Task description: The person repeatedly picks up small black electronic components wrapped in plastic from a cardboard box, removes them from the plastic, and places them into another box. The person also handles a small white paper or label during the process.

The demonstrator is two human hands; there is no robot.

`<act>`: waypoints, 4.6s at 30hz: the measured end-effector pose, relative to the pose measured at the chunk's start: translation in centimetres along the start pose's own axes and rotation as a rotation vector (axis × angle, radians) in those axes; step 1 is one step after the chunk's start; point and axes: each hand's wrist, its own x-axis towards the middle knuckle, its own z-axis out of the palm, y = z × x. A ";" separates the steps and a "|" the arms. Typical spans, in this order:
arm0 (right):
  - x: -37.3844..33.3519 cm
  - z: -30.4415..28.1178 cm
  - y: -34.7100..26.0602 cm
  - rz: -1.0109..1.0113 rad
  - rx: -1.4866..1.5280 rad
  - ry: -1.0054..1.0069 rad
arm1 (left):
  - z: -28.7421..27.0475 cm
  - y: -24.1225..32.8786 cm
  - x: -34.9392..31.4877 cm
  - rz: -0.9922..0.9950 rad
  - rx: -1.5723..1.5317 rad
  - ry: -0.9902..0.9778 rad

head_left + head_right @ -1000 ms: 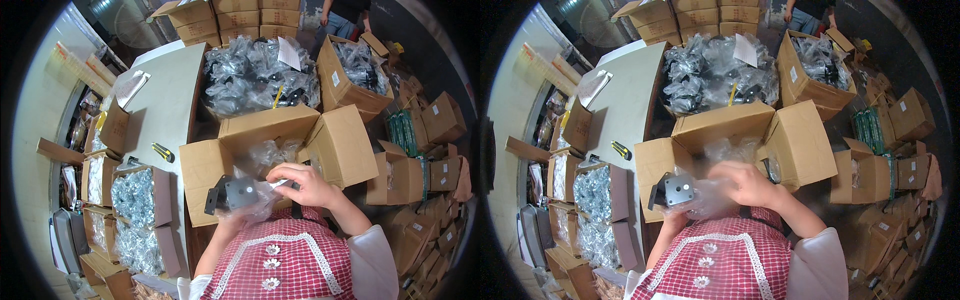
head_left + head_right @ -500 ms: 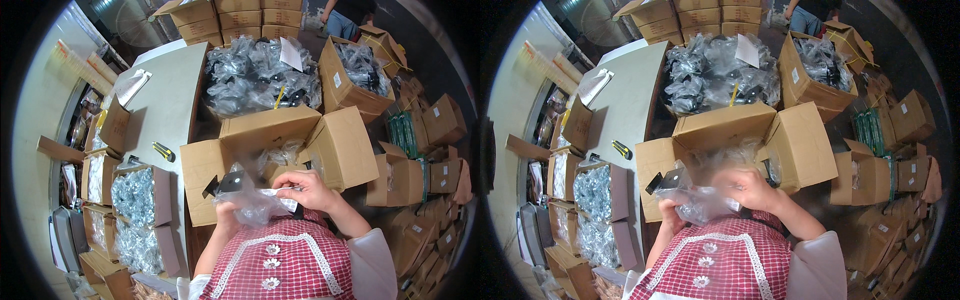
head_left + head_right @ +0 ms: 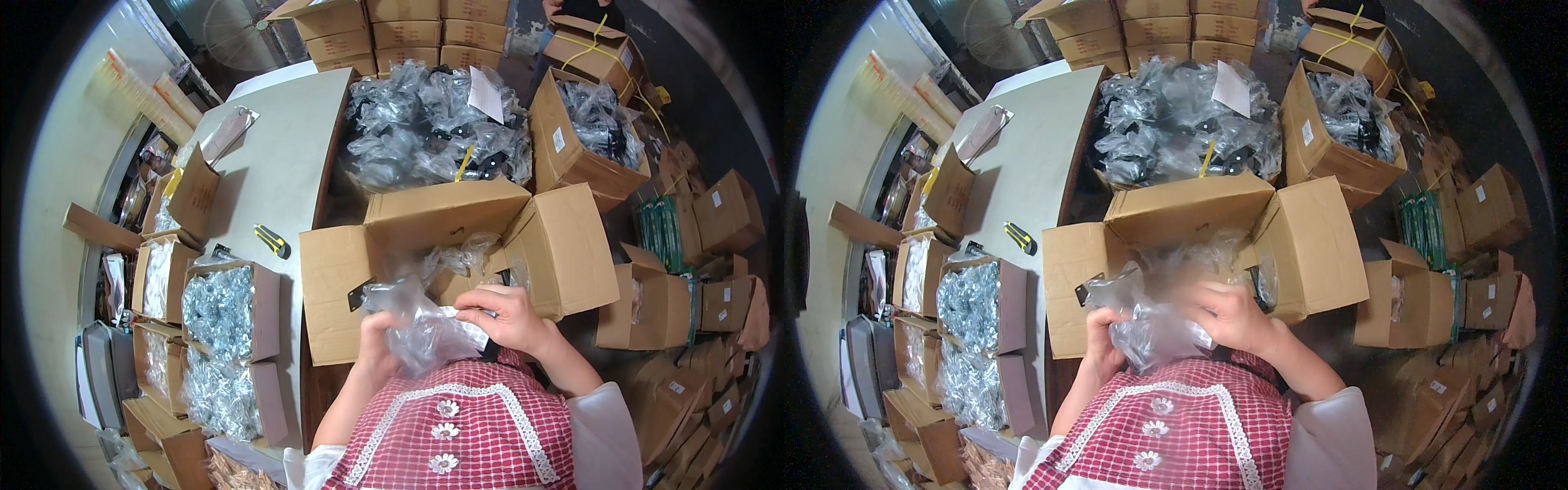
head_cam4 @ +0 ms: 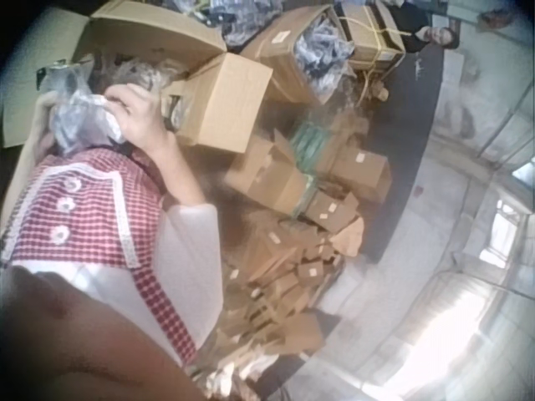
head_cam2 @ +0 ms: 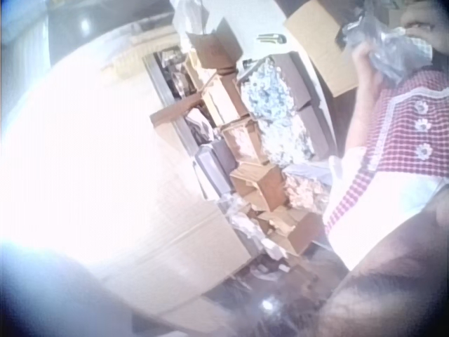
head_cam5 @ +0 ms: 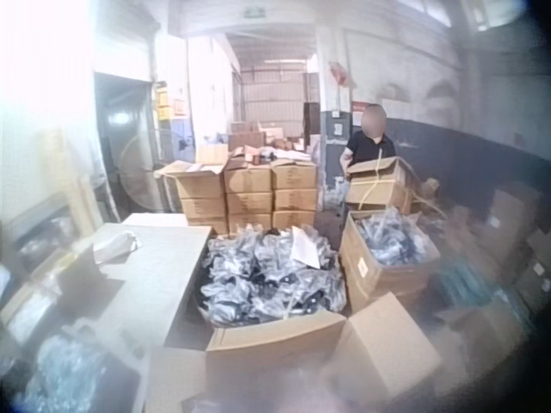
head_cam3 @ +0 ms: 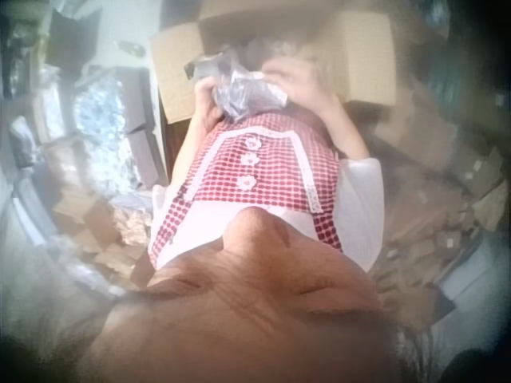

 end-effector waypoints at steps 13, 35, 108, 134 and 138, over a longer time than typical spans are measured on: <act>-0.3 -0.3 1.6 0.149 0.263 -0.072 | -2.2 -2.7 1.2 0.358 0.442 -0.025; 3.2 2.0 0.5 0.119 0.191 -0.216 | 0.9 -2.6 1.1 1.155 1.452 -0.355; 0.3 3.0 -0.2 0.009 -0.184 0.134 | -4.6 -3.7 1.2 0.426 0.356 -0.172; -1.2 3.2 0.4 -0.200 -0.255 0.080 | -3.2 -0.8 -1.1 0.182 0.279 -0.045; -0.9 2.6 0.2 -0.162 -0.270 0.098 | -3.5 -1.0 -1.3 0.211 0.225 -0.088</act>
